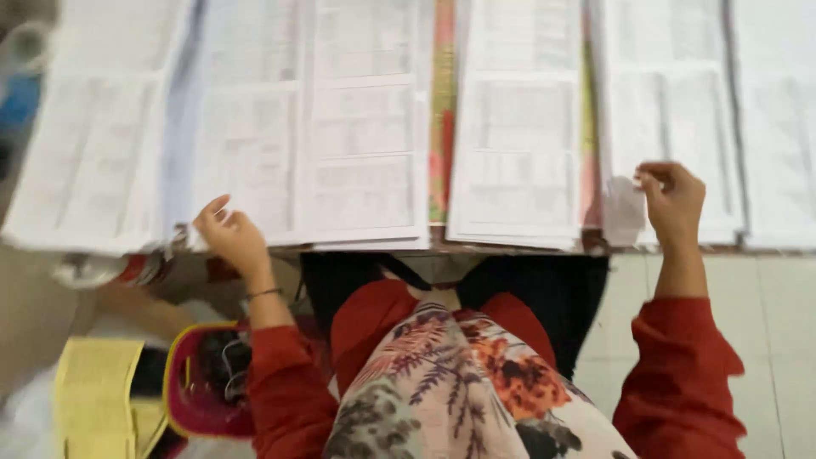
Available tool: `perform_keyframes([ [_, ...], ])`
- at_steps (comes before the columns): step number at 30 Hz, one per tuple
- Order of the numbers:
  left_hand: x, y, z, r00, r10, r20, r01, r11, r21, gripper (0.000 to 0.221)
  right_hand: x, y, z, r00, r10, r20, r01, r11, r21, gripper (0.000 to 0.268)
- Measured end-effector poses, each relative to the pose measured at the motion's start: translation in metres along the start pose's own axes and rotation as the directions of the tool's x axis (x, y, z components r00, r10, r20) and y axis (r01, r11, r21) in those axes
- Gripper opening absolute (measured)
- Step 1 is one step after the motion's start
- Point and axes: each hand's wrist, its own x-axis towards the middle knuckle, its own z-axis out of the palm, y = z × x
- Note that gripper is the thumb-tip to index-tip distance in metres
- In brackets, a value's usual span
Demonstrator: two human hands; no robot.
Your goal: The person is flipping through and organizing several large stacks of printed documents on a table in a print shop.
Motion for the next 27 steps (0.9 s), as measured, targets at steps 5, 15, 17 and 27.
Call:
perform_keyframes([
  [5, -0.022, 0.102, 0.043, 0.942, 0.185, 0.279, -0.166, 0.982, -0.093, 0.038, 0.004, 0.084, -0.132, 0.973, -0.129, -0.190, 0.014, 0.861, -0.509, 0.060],
  [15, -0.170, 0.277, 0.196, 0.474, 0.526, 0.706, -0.280, 0.850, -0.446, 0.031, -0.058, 0.173, -0.202, 0.986, -0.087, -0.141, -0.034, 0.727, -0.685, 0.032],
  [17, -0.211, 0.313, 0.212, 0.254, 0.622, 0.741, -0.269, 0.781, -0.564, 0.025, -0.055, 0.134, -0.214, 0.961, 0.109, -0.253, -0.182, 0.942, -0.283, 0.019],
  [27, -0.355, 0.324, 0.252, -0.138, 0.650, 0.748, -0.695, 0.474, -0.540, 0.086, -0.017, 0.049, -0.161, 0.817, -0.431, -0.384, 0.344, 0.898, -0.275, 0.024],
])
